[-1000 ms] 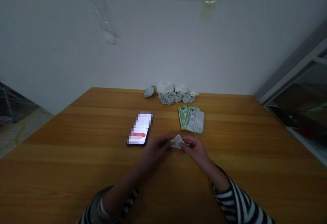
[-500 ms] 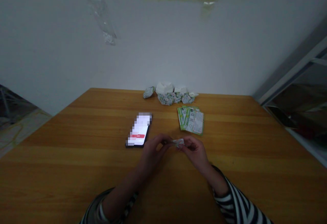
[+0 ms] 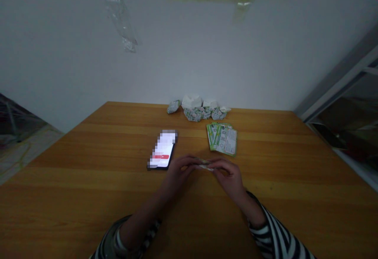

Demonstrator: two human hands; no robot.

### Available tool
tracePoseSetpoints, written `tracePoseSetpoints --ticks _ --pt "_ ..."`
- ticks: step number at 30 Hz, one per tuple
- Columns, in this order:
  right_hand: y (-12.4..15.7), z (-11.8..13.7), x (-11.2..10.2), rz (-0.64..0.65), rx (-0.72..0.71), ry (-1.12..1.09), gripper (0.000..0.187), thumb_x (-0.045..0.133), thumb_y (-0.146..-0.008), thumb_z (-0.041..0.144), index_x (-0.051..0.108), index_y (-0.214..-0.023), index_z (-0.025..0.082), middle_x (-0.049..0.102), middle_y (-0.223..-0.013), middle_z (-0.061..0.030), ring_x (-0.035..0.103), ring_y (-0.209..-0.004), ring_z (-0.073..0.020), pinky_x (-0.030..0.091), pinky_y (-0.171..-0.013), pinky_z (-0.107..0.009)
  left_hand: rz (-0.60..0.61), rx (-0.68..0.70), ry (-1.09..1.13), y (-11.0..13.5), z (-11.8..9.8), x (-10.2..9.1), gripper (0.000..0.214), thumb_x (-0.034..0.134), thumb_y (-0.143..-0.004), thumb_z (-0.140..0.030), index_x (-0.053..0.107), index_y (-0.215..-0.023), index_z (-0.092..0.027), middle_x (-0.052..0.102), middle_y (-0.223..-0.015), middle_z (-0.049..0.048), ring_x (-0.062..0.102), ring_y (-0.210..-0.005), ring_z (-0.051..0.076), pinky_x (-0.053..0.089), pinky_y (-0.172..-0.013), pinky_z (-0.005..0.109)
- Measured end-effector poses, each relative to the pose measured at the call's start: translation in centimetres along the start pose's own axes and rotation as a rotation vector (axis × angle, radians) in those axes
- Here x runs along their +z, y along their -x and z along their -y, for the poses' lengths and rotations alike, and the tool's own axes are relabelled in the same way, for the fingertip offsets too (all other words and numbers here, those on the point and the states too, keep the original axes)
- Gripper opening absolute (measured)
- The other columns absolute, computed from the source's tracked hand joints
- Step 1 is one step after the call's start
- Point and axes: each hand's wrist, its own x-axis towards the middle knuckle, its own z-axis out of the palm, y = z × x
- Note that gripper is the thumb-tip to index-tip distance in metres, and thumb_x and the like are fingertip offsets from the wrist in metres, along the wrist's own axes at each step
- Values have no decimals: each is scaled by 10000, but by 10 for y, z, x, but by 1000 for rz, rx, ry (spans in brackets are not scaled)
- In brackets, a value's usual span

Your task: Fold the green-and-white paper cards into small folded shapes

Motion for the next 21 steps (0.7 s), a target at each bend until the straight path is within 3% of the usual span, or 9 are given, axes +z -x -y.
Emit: tracePoseSetpoints --ticks 9,11,16,18,21 --pt "-2 -7 -1 3 -16 5 103 643 -813 233 731 -760 232 696 -976 -69 650 -936 -208 520 -821 -344 17 -273 209 -3 10 2 257 628 -805 -361 734 -870 -137 739 -792 57 652 -736 179 521 -706 296" --pt "-1 -8 1 -10 50 -23 73 667 -795 265 720 -770 221 700 -918 -62 664 -858 -199 544 -745 -318 -1 -285 224 -3 11 3 264 639 -796 -374 728 -869 -137 735 -776 52 654 -724 175 522 -700 292" --pt "0 -6 8 -11 327 -213 250 674 -788 360 631 -981 208 651 -617 27 558 -380 -108 453 -371 -214 -138 -190 178 -2 8 6 234 642 -803 -306 641 -989 -164 712 -872 43 663 -780 166 533 -707 278" --pt "0 -5 9 -1 368 -268 368 682 -779 376 578 -1094 215 666 -646 30 535 -340 -94 428 -337 -201 -142 -99 70 0 7 6 176 610 -833 -280 627 -973 -174 695 -892 46 658 -811 165 532 -718 279" --pt "-1 -5 10 7 406 -280 354 687 -770 398 602 -1051 199 676 -664 16 505 -323 -74 403 -320 -188 -108 88 -185 4 5 5 139 561 -873 -245 666 -940 -185 657 -1048 82 628 -956 183 510 -811 302"
